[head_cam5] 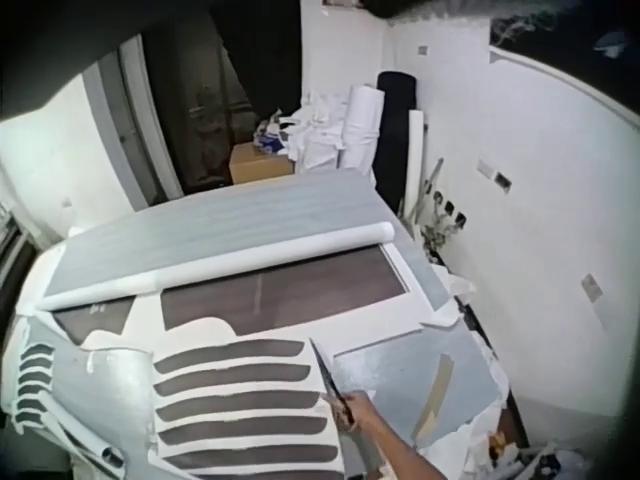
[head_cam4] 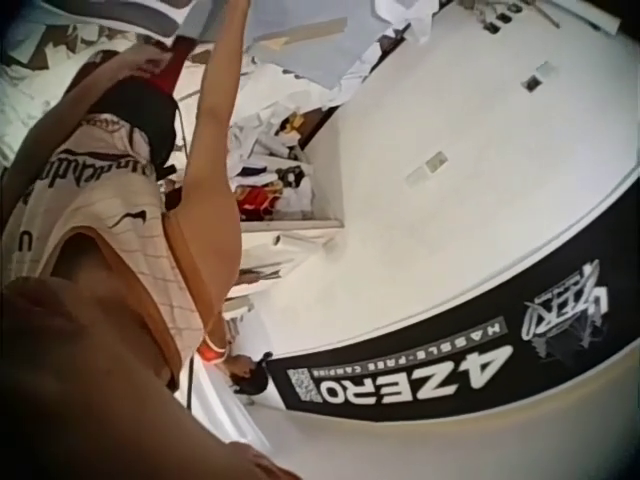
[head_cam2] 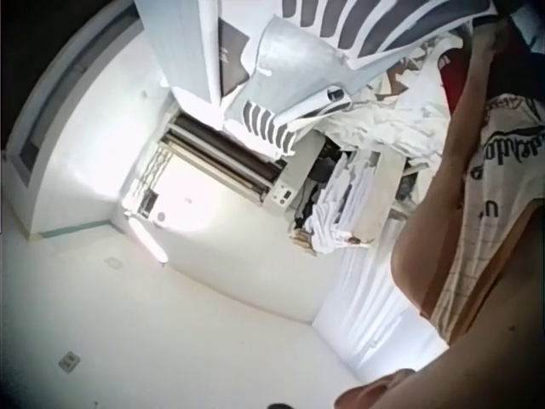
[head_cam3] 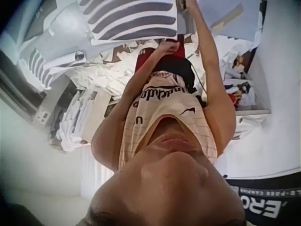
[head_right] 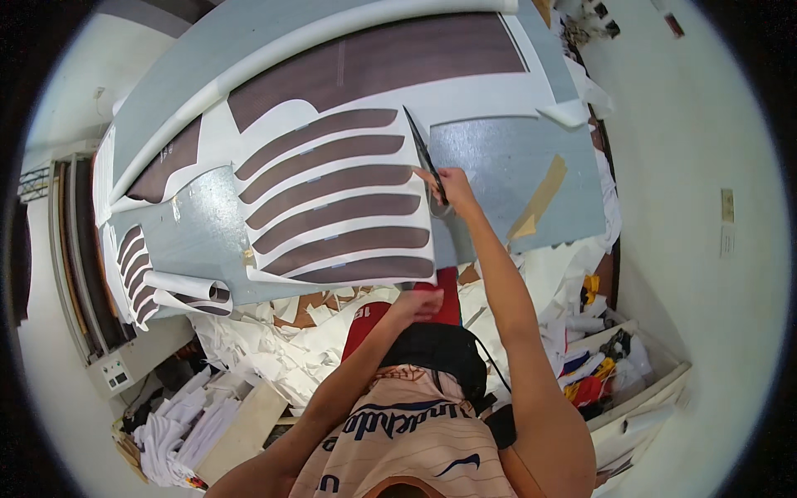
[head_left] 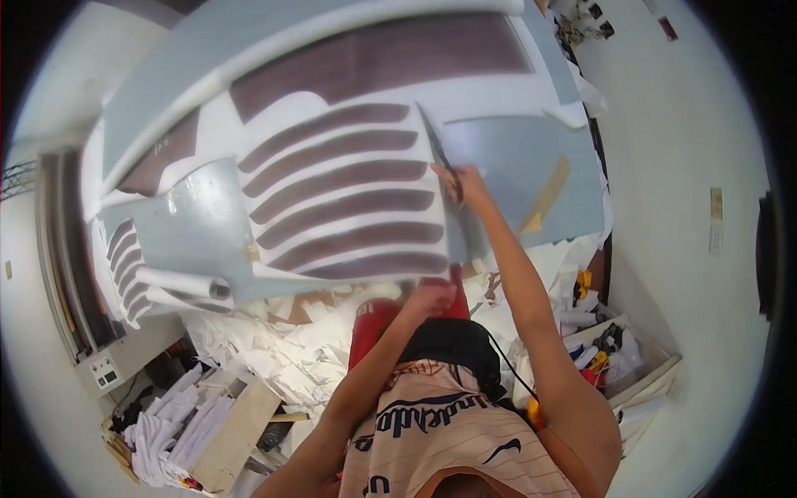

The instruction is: Cutting out garment patterns from a large sheet of printed fabric using scissors.

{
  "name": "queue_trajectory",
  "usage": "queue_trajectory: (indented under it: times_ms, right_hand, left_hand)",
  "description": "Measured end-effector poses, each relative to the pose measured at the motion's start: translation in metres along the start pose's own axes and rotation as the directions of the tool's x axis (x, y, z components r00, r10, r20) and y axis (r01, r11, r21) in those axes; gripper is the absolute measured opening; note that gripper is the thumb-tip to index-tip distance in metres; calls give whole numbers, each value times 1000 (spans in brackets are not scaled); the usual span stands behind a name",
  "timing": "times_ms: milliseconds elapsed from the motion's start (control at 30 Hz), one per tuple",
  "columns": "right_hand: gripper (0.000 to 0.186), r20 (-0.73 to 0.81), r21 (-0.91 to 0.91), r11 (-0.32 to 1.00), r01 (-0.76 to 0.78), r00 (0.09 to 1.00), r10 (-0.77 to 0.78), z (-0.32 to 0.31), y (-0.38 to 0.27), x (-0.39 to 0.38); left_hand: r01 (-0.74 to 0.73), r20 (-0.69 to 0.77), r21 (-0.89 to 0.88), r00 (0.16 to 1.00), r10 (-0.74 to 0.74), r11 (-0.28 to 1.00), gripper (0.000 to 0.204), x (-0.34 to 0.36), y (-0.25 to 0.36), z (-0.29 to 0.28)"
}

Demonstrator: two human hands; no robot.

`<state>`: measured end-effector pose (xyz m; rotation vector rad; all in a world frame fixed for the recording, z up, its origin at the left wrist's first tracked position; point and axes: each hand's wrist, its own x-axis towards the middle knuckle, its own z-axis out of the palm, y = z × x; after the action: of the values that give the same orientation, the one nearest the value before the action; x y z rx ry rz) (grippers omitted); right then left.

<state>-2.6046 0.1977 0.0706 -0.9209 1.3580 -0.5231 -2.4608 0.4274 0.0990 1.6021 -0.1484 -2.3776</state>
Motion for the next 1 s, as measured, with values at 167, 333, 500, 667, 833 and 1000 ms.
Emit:
queue_trajectory:
  times_ms: [167, 333, 500, 667, 833, 1000]
  right_hand:
    - [52, 150, -15, 988, -153, 977, 153, -51, -44, 30]
    - [52, 363, -188, 967, -170, 903, 229, -82, -114, 99]
    - [50, 443, -492, 870, -25, 853, 275, -104, -134, 168]
    - [49, 504, -629, 768, 122, 816, 283, -115, -144, 205]
    - [40, 579, -648, 739, 183, 749, 321, -105, -163, 236]
    - [48, 613, -601, 779, 182, 730, 303, -76, -167, 264]
  left_hand:
    - [-231, -81, 396, 955, 284, 889, 36, 1, 97, 21]
    - [-526, -341, -410, 846, 410, 745, 39, 91, 250, 38]
    - [-469, -434, -883, 823, 366, 6, 32, 179, 330, 27]
    - [-529, -595, -793, 779, 197, -303, 17, 214, 364, 29]
    - [-565, -623, -763, 772, 127, -314, 16, 220, 369, 34]
    - [-580, -648, -728, 756, 92, -364, 16, 220, 367, 35]
